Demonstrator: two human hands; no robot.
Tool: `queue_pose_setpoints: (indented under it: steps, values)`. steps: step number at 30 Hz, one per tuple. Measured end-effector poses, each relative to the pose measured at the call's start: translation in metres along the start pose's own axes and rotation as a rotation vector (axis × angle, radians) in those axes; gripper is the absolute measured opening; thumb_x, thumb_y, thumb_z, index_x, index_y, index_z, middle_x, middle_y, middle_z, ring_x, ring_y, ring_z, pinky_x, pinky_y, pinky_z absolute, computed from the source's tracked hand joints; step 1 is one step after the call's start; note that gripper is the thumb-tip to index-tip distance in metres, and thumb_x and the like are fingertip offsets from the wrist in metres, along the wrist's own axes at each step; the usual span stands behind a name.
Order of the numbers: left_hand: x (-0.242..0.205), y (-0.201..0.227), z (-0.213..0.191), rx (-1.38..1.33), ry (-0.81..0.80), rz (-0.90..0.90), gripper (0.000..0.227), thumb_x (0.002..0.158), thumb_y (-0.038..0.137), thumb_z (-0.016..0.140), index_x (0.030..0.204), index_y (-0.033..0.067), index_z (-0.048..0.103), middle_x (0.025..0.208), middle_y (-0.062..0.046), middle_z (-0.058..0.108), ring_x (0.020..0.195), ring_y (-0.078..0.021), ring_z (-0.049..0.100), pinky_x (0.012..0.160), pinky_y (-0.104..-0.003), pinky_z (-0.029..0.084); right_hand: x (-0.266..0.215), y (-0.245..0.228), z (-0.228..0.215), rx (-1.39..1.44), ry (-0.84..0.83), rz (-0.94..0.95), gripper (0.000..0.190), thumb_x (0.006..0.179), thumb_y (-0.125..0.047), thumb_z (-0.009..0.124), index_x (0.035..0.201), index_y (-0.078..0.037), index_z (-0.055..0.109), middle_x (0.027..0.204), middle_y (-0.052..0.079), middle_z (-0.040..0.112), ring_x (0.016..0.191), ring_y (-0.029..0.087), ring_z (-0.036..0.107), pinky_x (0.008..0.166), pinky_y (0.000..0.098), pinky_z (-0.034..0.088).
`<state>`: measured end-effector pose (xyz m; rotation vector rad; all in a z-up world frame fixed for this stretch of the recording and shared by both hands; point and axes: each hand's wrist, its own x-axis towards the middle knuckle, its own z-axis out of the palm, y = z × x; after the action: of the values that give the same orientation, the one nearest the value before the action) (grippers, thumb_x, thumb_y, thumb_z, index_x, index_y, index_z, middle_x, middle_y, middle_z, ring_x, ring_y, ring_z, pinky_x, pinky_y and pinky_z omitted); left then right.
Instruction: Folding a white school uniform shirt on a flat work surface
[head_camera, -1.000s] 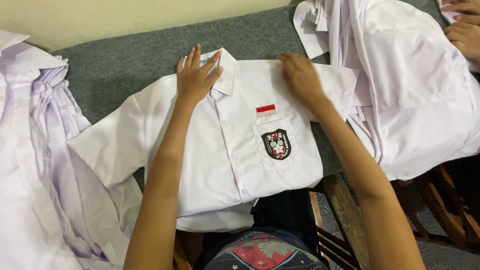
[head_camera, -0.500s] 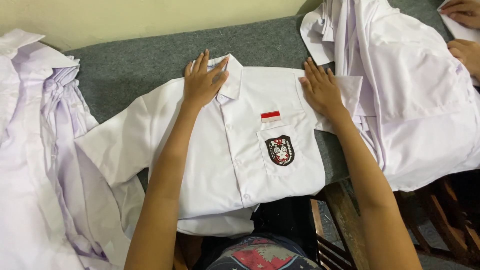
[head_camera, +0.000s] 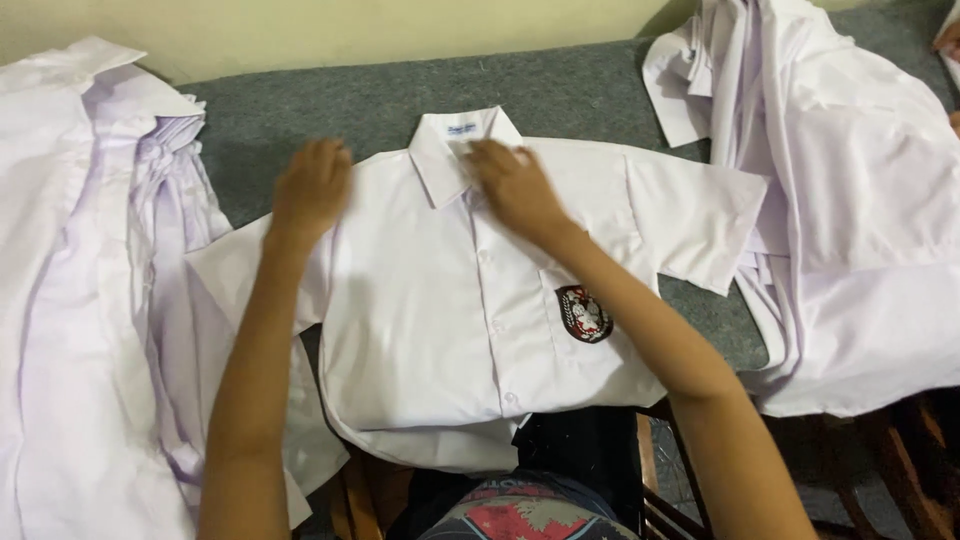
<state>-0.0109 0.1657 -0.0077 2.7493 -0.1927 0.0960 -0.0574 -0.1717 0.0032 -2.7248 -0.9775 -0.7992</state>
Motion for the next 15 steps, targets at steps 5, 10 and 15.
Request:
queue_pose_setpoints:
  steps: [5, 10, 15]
  values:
    - [-0.038, -0.067, -0.021, 0.288, -0.160, -0.207, 0.059, 0.105, 0.070, 0.031, 0.123, 0.0215, 0.059, 0.122, -0.010, 0.063, 0.121, -0.0362, 0.061, 0.093, -0.061, 0.048, 0.032, -0.046, 0.078, 0.006, -0.027, -0.017, 0.051, 0.105, -0.037, 0.044, 0.150, -0.015, 0.051, 0.160, 0.006, 0.044, 0.148, 0.024, 0.039, 0.113, 0.0579, 0.033]
    - [-0.073, -0.080, -0.049, 0.290, -0.227, -0.212, 0.067, 0.097, 0.070, 0.044, 0.126, 0.0107, 0.058, 0.126, -0.025, 0.067, 0.121, -0.0467, 0.062, 0.097, -0.063, 0.044, 0.039, -0.058, 0.081, -0.039, -0.210, 0.080, 0.057, 0.114, -0.046, 0.018, 0.160, -0.017, 0.039, 0.168, 0.002, 0.033, 0.156, 0.019, 0.024, 0.122, 0.0594, 0.014]
    - [-0.097, -0.063, -0.092, 0.318, -0.120, -0.147, 0.073, 0.107, 0.077, 0.041, 0.106, 0.0104, 0.071, 0.100, -0.023, 0.076, 0.102, -0.0469, 0.071, 0.087, -0.059, 0.052, 0.035, -0.056, 0.085, -0.068, -0.218, 0.100, 0.058, 0.114, -0.049, 0.017, 0.161, -0.020, 0.036, 0.169, 0.000, 0.030, 0.156, 0.019, 0.026, 0.120, 0.0565, 0.026]
